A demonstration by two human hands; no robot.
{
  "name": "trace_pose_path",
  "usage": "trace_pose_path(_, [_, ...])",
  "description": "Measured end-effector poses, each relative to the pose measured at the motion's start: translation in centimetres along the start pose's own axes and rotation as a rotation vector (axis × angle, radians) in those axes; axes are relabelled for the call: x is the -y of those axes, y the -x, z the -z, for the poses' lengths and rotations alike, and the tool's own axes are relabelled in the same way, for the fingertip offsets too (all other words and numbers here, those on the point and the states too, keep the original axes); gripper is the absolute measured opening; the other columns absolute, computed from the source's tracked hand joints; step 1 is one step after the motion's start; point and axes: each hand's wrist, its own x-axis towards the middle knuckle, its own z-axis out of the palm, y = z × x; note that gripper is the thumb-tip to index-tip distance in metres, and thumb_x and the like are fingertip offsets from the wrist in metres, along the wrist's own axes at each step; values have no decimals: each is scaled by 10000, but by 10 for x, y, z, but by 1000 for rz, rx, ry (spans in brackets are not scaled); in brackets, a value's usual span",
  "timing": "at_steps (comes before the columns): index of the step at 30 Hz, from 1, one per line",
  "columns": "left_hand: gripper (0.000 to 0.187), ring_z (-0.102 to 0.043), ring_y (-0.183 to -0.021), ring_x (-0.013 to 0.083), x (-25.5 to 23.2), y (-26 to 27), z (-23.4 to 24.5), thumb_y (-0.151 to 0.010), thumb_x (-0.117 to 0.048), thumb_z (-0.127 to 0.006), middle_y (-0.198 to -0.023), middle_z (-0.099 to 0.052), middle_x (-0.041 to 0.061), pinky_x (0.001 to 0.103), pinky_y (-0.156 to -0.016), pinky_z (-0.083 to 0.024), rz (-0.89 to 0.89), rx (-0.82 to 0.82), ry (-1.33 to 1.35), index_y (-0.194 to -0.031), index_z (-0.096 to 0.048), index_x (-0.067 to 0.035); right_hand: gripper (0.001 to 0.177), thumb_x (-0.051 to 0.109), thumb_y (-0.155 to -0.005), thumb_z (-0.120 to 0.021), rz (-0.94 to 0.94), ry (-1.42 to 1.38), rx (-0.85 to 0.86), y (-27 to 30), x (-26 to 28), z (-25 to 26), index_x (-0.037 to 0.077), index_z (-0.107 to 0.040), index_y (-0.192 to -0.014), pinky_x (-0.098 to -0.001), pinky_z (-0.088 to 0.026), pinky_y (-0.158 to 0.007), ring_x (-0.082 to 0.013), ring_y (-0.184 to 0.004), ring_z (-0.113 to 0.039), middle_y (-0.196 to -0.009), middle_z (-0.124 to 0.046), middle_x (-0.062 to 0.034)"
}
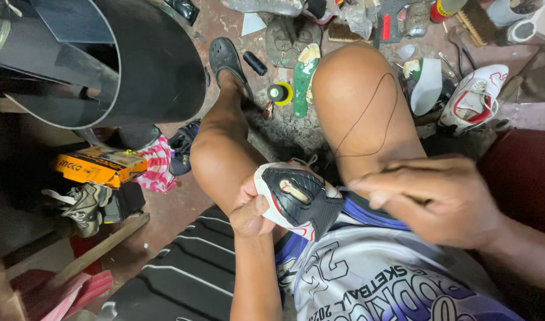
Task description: The person sits on the floor and sews the sole of a white and red sneaker using a needle and black thread. They repeatedly push the needle through the shoe's material and pull the thread tight to secure the sole.
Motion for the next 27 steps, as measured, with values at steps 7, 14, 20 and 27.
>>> trace_pose_path(7, [544,-683,-1168,299,5,5,8,-949,-214,-761,-1283,-691,244,404,-1073,-511,-23,62,-25,-1312,-610,162,293,32,-864,-721,127,-36,108,-10,21,-25,81,-757,-1150,-304,-565,-614,-172,-685,-720,-831,-741,-66])
trace_pose_path(14, [484,-687,-1149,289,5,4,5,-943,-213,-765,-1253,-706,228,397,-1061,-510,-55,84,-101,-1248,-650,143,319,22,-847,-719,127,8,102,-7,24,-23,85,-742,-1159,-307,-576,-600,-173,-682,-727,-826,-739,-63])
trace_pose_path(20, [509,-688,-1100,275,-1,0,-8,-917,-251,-774,-1213,-712,212,385,-1021,-517,-8,50,-180,-1235,-662,130,366,32,-803,-748,165,114,86,-7,28,-14,102,-740,-1163,-330,-562,-545,-186,-630,-710,-772,-712,-52])
trace_pose_path(27, [483,-706,-1066,282,-11,-10,-25,-918,-255,-770,-1167,-733,224,375,-1018,-525,-49,74,-466,-1199,-698,130,407,68,-759,-761,155,332,148,-6,41,4,97,-742,-1165,-349,-558,-487,-213,-549,-678,-737,-684,-50])
